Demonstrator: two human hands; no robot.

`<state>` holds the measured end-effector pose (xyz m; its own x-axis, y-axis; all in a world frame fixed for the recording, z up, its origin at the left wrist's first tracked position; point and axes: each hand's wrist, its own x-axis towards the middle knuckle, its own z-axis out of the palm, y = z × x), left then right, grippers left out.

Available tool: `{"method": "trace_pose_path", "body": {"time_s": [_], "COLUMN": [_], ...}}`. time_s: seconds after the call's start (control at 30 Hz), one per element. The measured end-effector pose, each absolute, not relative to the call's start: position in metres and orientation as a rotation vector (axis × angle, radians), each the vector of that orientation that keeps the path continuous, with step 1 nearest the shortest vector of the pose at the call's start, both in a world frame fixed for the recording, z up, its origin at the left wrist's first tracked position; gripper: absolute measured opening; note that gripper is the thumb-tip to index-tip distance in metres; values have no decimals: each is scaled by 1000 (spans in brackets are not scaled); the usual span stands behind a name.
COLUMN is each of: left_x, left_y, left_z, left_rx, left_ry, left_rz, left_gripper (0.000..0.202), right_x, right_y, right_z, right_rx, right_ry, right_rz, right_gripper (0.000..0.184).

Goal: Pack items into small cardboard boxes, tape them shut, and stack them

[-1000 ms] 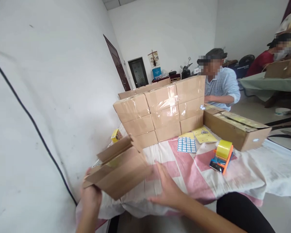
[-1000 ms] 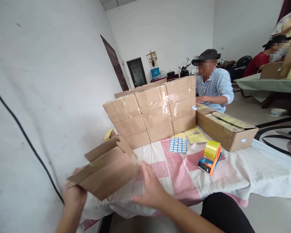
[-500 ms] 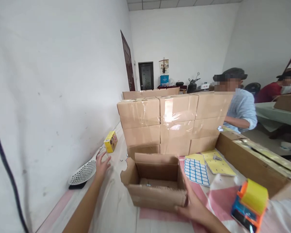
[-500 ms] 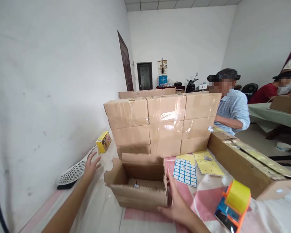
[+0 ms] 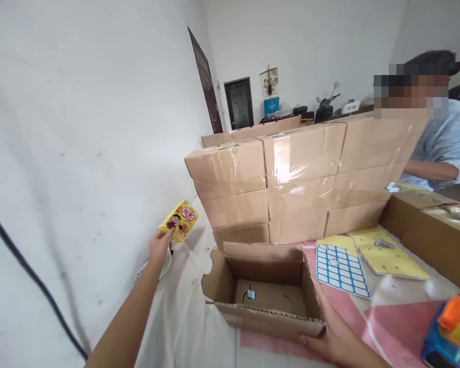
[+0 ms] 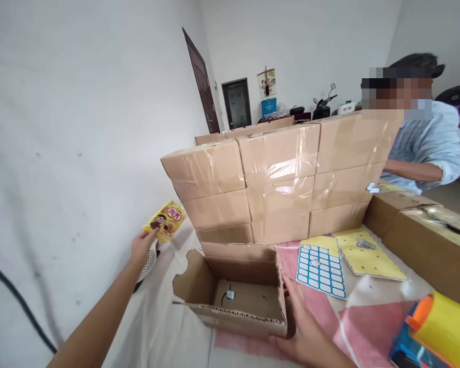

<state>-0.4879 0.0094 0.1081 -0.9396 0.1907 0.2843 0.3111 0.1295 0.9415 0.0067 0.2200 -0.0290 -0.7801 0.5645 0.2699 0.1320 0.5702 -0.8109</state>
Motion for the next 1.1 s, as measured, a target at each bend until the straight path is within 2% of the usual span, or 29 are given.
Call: {"method": "trace_pose_path", "body": {"time_s": [0.27, 0.43, 0.53, 0.7, 0.93, 1.1], "left_x": [-333, -261, -240, -234, -240, -228], "left_y": [-102, -84, -57, -11, 39, 48], "left_z": [154, 215, 236, 227, 200, 183], "left_rx": [-741, -1474, -1750, -2111, -2187, -2144], "left_ry": [-2230, -2457, -2574, -2754, -2742, -2652], "left_rz": [-2127, -1544, -1281, -886, -383, -58], "left_gripper": [58, 53, 50, 50, 37, 45], "right_x": [5, 6, 7, 6, 5, 3], "right_y": [204, 199, 198, 198, 196, 198], "right_z": [12, 13, 11, 8, 13, 16], "right_rx": [-361, -252, -218, -232, -280, -255], "right_ry": [-2230, -2176, -2180, -2231, -2292, -2289], "right_rz": [1209, 1160, 1097, 1065, 1064, 1064], "right_gripper": [124, 123, 126, 131, 131, 133]}}
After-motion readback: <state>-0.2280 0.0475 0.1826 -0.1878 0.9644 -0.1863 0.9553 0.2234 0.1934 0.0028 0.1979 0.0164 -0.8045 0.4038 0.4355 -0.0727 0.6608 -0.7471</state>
